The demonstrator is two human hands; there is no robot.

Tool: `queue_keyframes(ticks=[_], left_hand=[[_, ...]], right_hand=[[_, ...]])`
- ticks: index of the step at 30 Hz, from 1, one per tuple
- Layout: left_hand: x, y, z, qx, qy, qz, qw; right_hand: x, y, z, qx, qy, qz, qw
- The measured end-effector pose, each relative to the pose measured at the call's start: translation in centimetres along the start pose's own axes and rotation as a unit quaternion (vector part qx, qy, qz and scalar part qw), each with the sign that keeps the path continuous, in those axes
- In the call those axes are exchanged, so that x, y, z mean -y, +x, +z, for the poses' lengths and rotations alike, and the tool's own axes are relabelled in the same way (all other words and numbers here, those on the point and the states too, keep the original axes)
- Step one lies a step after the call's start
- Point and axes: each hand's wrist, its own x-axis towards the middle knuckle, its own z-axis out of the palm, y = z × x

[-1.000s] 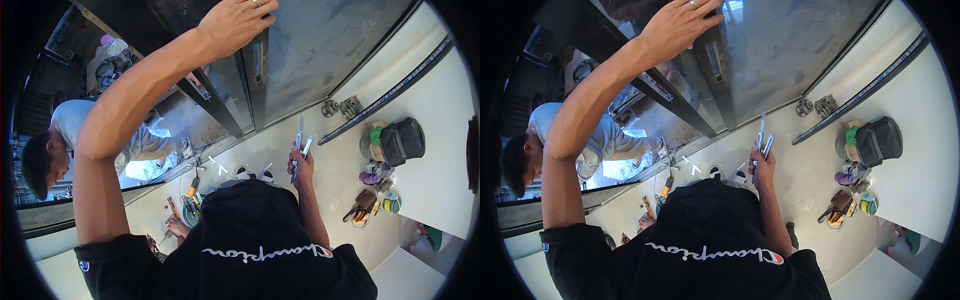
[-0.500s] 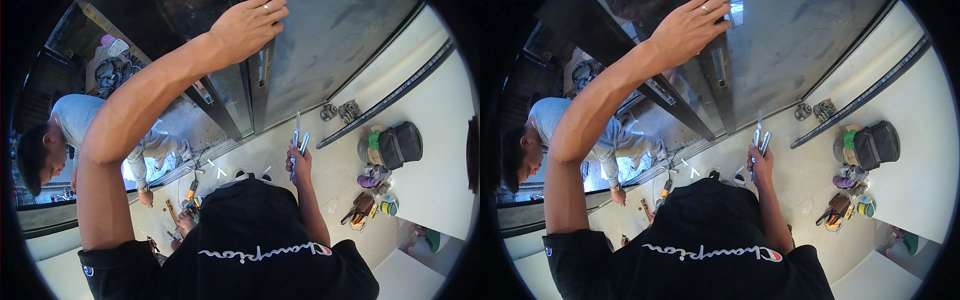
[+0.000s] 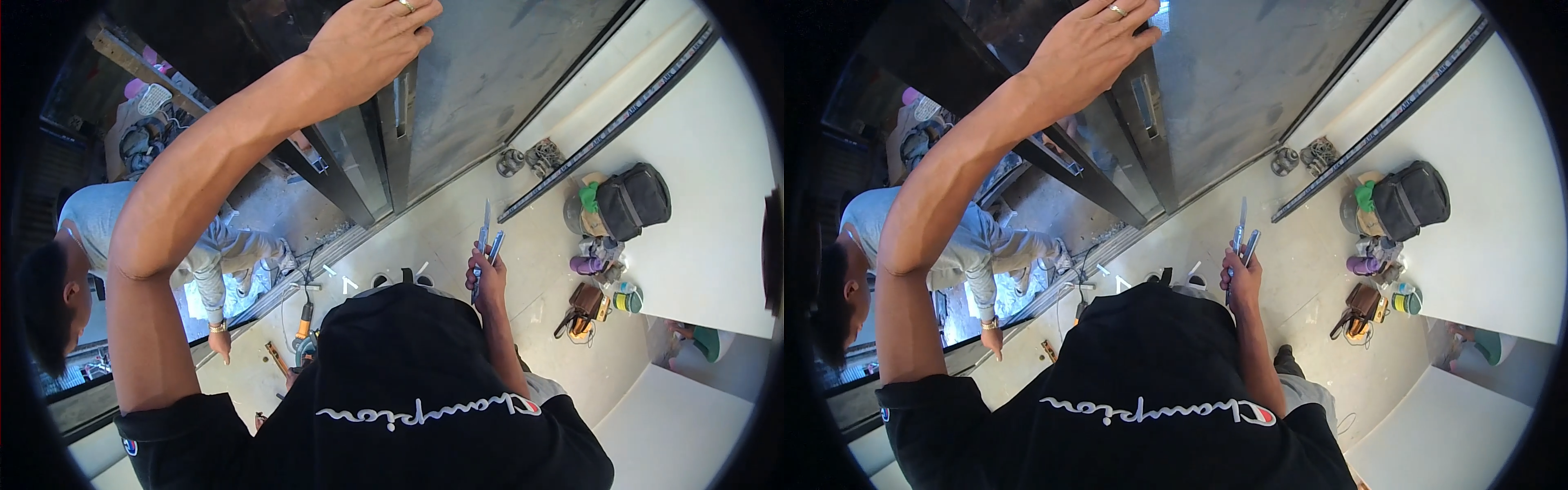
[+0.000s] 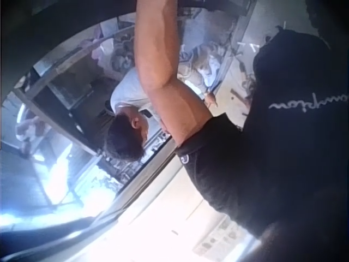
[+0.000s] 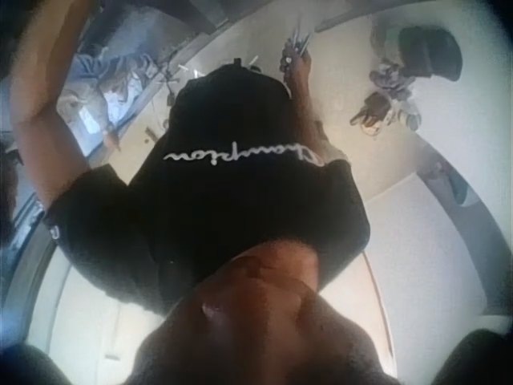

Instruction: Tightening and adjusting the handle of a sliding glass door using a multi-tool.

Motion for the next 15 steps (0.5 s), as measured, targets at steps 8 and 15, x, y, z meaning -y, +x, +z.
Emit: queue_keyframes(ticks=[8, 15], left_hand=[[0.2, 1.1, -0.5, -0.017, 0.020, -0.006, 1.000], [0.3, 0.8, 0.0, -0.032, 0.032, -0.022, 0.999]], right_hand=[[-0.3, -0.3, 0.6, -0.018, 0.001, -0.007, 1.000], [-0.1, -0.7, 1.3, -0.027, -0.017, -0.032, 0.999]])
